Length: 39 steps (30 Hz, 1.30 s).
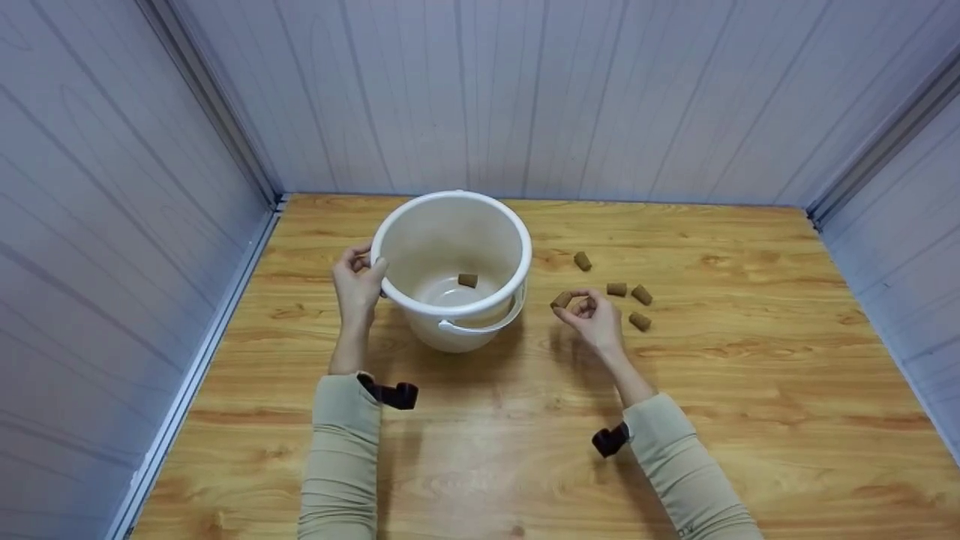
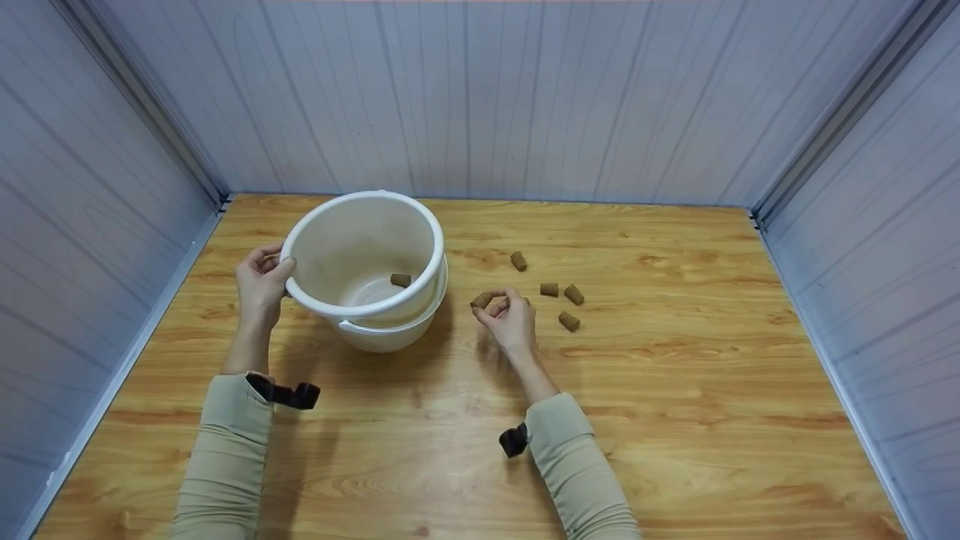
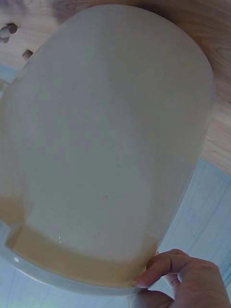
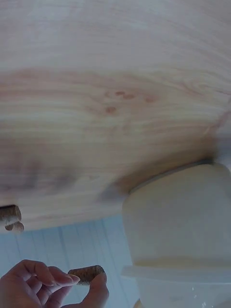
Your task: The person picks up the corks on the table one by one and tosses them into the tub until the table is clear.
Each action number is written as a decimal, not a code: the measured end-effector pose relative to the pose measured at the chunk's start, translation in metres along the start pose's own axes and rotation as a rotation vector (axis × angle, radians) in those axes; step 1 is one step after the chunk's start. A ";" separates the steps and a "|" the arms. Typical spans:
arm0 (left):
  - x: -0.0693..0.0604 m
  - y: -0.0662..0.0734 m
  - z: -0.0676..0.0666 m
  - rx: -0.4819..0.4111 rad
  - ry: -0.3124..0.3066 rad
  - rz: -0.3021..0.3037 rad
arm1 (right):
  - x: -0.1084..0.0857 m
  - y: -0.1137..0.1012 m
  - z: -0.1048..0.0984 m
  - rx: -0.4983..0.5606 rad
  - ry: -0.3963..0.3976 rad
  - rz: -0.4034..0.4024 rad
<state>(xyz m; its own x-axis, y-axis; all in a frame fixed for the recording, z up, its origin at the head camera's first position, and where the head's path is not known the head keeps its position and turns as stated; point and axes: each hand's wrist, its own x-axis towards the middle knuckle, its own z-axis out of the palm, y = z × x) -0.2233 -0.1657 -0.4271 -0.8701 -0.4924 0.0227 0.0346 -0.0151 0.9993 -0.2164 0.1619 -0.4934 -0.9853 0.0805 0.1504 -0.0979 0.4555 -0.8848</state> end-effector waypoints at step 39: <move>0.001 -0.001 0.000 -0.003 -0.013 -0.012 | -0.018 -0.081 -0.020 0.075 -0.079 -0.336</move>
<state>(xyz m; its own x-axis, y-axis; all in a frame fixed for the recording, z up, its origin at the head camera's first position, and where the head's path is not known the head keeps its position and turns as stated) -0.2245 -0.1665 -0.4278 -0.8766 -0.4811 0.0112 0.0256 -0.0235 0.9994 -0.1878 0.1409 -0.4154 -0.9038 -0.1332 0.4068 -0.4257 0.3779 -0.8222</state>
